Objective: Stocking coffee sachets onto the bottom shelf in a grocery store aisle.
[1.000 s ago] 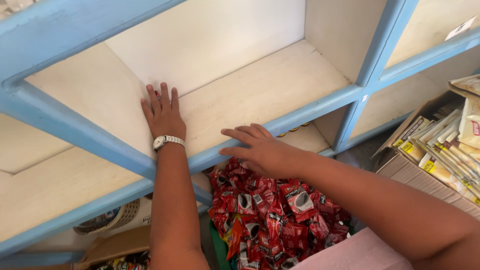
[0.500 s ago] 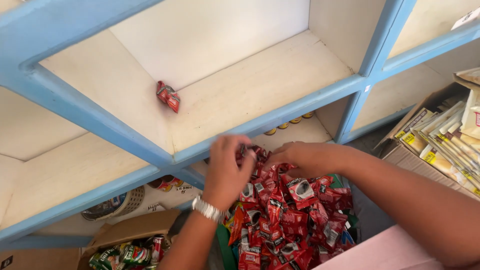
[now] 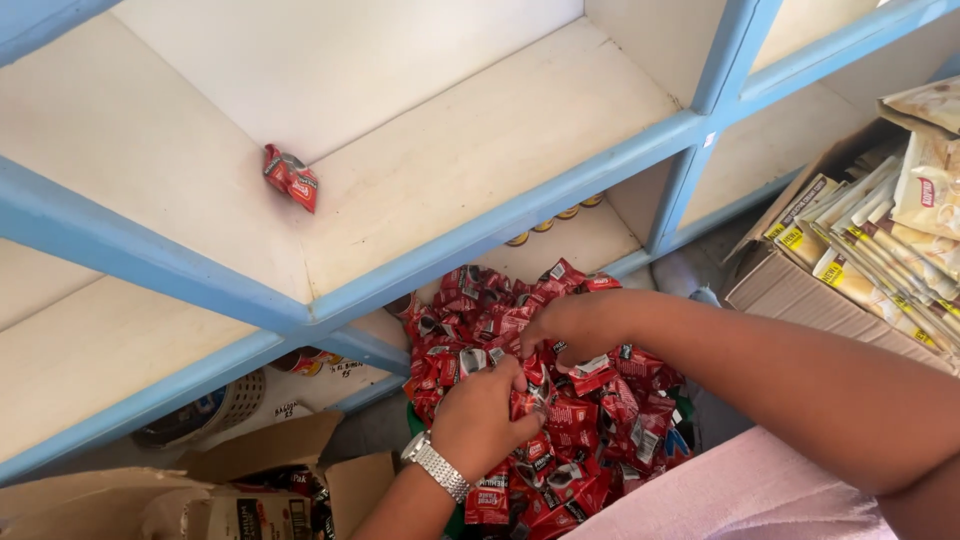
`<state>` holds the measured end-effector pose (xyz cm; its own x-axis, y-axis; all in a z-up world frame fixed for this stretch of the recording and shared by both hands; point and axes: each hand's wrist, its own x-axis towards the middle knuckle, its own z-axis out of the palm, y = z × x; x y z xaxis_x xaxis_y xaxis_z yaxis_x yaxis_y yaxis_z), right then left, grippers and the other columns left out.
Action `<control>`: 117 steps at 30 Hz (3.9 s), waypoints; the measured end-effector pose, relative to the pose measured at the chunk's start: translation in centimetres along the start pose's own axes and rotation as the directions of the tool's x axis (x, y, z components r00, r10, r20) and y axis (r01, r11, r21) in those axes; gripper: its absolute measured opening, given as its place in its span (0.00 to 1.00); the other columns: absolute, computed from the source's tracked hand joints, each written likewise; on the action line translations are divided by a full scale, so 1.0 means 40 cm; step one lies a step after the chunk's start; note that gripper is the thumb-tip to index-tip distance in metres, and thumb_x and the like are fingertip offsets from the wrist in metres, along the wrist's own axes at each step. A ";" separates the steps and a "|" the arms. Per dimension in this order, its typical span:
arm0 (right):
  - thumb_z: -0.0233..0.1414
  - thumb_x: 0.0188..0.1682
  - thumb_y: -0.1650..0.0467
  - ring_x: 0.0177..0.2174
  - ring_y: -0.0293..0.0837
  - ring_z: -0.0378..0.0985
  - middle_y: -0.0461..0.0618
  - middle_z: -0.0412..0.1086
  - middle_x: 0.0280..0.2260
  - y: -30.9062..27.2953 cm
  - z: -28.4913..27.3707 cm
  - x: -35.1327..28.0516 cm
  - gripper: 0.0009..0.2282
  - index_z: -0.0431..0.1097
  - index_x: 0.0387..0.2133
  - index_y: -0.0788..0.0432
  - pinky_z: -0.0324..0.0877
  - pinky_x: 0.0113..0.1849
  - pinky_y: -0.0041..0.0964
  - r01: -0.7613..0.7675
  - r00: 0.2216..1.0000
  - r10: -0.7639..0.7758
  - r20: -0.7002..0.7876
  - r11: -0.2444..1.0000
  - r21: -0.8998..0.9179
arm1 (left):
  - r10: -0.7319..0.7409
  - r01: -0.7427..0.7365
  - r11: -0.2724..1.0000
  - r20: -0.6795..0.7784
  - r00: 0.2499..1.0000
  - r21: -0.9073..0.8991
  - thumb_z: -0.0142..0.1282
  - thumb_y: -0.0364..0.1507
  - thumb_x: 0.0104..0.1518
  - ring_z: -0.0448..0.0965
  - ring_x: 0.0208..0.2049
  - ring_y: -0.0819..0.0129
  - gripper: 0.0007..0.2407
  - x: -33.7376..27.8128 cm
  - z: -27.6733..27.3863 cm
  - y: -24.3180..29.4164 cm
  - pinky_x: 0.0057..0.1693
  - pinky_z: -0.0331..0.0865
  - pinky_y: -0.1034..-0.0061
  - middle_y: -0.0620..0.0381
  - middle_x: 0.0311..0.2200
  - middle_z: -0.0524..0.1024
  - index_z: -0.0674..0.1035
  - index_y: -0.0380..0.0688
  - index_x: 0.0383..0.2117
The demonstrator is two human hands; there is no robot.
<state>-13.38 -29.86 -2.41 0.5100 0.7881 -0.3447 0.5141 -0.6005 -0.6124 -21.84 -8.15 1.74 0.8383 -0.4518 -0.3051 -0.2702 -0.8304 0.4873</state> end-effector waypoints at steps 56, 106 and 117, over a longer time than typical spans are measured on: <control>0.53 0.54 0.69 0.22 0.32 0.71 0.43 0.74 0.25 0.013 -0.166 -0.093 0.08 0.73 0.39 0.63 0.68 0.25 0.28 0.422 0.805 0.118 -0.582 0.576 0.700 | 0.000 -0.032 0.106 -0.032 0.999 -0.994 0.61 0.27 0.57 0.80 0.37 0.74 0.08 0.088 -0.035 -0.111 0.46 0.75 0.77 0.59 0.35 0.80 0.78 0.43 0.40; 0.48 0.50 0.76 0.47 0.54 0.75 0.59 0.69 0.52 0.009 -0.305 0.330 0.20 0.67 0.58 0.55 0.71 0.50 0.45 0.105 0.608 -0.014 -0.794 0.992 0.063 | -0.008 -0.223 0.961 -0.827 0.561 -0.160 0.64 0.22 0.48 0.86 0.28 0.61 0.07 0.333 -0.311 -0.204 0.36 0.79 0.70 0.48 0.35 0.77 0.77 0.36 0.31; 0.46 0.49 0.75 0.54 0.52 0.65 0.42 0.65 0.60 -0.036 -0.324 0.499 0.30 0.53 0.67 0.39 0.55 0.54 0.52 -0.040 0.677 0.063 -0.733 0.998 0.048 | -0.147 0.210 0.976 -0.867 0.476 -0.051 0.66 0.32 0.51 0.80 0.36 0.53 0.08 0.344 -0.373 -0.272 0.41 0.73 0.57 0.53 0.32 0.82 0.79 0.46 0.32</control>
<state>5.02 -15.01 0.80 0.8832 0.3969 0.2498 0.4592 -0.6243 -0.6319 -0.29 -0.47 4.46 0.8493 0.1901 0.4925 -0.0639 -0.8890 0.4534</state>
